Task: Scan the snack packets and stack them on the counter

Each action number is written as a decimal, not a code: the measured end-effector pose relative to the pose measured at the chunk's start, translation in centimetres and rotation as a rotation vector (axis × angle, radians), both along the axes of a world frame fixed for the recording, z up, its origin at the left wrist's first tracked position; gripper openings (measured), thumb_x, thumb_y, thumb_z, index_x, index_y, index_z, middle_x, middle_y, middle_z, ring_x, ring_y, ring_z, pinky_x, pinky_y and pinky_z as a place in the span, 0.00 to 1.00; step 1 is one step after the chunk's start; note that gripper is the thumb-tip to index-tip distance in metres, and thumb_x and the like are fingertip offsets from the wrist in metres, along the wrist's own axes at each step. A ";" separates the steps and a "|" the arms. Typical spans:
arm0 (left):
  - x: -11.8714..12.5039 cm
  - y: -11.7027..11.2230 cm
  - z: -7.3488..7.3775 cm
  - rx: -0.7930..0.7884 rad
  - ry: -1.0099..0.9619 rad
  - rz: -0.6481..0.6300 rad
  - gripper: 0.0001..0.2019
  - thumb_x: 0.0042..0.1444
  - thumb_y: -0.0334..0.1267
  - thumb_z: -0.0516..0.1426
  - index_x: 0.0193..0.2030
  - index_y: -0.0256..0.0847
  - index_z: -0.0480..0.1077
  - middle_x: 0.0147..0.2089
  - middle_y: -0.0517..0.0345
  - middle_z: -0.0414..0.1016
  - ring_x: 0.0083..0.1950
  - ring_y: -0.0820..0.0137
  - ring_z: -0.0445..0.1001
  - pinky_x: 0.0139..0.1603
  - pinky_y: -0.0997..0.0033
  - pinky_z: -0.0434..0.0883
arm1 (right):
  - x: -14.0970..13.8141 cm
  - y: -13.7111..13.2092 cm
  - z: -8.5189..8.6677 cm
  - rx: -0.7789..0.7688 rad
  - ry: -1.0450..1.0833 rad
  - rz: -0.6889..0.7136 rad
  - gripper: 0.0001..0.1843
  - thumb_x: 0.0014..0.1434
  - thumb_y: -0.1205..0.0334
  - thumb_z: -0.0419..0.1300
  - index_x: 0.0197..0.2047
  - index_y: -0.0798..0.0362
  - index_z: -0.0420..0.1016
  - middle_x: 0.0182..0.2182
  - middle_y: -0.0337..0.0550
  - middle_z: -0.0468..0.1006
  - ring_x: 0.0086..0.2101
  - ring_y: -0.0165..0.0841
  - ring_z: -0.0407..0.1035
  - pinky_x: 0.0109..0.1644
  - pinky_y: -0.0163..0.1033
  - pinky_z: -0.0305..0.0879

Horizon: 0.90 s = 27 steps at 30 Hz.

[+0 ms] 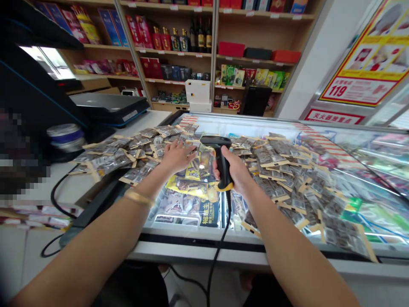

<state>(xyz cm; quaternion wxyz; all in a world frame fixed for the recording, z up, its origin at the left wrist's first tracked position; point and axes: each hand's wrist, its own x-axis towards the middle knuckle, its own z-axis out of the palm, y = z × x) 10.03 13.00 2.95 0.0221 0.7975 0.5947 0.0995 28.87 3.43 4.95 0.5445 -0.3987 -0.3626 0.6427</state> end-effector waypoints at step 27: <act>0.0 1.0 0.1 0.019 -0.497 0.042 0.14 0.59 0.35 0.58 0.49 0.45 0.81 0.50 0.51 0.81 0.52 0.59 0.78 0.57 0.62 0.71 | 0.2 -0.6 -0.5 0.044 -0.091 0.046 0.28 0.49 0.38 0.71 0.38 0.52 0.72 0.23 0.37 0.72 0.20 0.28 0.63 0.20 0.34 0.61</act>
